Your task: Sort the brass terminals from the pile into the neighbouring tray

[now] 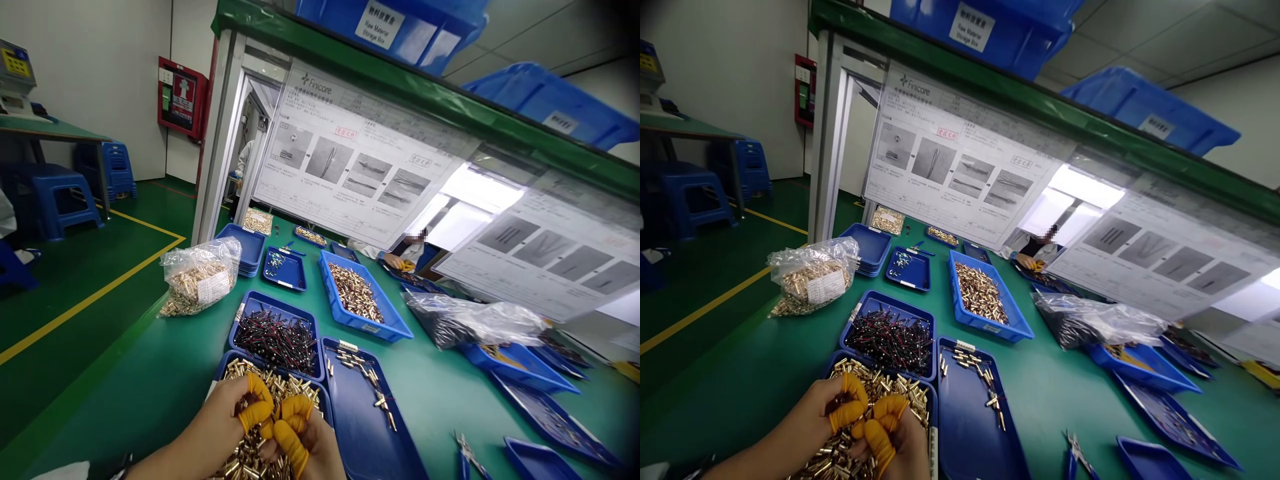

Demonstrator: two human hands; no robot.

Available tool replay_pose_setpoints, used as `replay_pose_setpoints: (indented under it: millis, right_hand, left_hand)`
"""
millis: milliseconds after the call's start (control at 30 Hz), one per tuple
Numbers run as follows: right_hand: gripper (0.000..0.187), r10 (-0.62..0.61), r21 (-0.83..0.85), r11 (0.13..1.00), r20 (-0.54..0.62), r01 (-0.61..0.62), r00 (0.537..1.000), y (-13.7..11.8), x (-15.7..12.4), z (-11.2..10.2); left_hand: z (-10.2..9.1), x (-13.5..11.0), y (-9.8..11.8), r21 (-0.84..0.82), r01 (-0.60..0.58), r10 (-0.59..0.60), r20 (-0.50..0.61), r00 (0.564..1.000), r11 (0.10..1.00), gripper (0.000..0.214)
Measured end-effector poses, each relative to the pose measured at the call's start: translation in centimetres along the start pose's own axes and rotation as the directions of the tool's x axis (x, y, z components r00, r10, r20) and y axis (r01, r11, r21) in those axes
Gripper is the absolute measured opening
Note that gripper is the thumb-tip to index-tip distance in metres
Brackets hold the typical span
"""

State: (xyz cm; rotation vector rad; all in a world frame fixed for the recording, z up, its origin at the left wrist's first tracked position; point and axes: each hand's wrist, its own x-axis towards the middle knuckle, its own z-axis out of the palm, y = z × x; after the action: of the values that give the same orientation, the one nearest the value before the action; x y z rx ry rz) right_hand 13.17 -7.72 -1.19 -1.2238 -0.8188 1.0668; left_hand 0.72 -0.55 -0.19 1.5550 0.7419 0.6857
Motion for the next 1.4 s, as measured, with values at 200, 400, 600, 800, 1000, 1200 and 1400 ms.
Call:
replay_pose_setpoints:
  millis: [200,400,600,800,1000,1200,1400]
  right_hand:
    - [0.030,0.062,0.013,0.998,-0.067,-0.061,0.996,-0.9,0.1,-0.7]
    - [0.033,-0.156,-0.331,0.938,-0.147,0.100,0.977,0.7,0.1,-1.5]
    - [0.028,-0.315,-0.536,0.812,-0.072,0.230,0.946,0.2,-0.3,-1.0]
    - [0.029,-0.366,-0.612,0.752,-0.077,0.246,0.927,-0.1,-0.6,-0.9]
    - [0.028,-0.370,-0.607,0.759,-0.108,0.233,0.923,-0.2,-0.7,-0.7]
    - [0.030,-0.347,-0.640,0.730,-0.045,0.240,0.937,-0.1,-0.5,-0.5]
    - [0.037,-0.281,-0.619,0.759,-0.035,0.200,0.959,0.9,-0.2,-1.0]
  left_hand:
    - [0.2,0.2,-0.9,-0.185,0.127,-0.130,-0.005,0.991,0.974,0.011]
    - [0.1,0.3,-1.0,-0.196,0.027,-0.039,-0.058,0.998,0.980,0.009]
    - [0.0,0.0,-0.4,-0.195,0.001,-0.008,-0.035,0.999,0.981,0.008]
    - [-0.1,0.0,0.3,-0.017,-0.058,0.057,-0.053,0.997,0.998,0.014]
    - [-0.2,0.0,0.2,0.069,-0.082,0.084,-0.023,0.996,0.994,0.018]
    - [-0.2,-0.2,0.4,0.099,-0.098,0.098,0.004,0.995,0.990,0.017]
    - [-0.2,-0.2,0.2,0.141,-0.211,0.208,0.032,0.978,0.967,0.019]
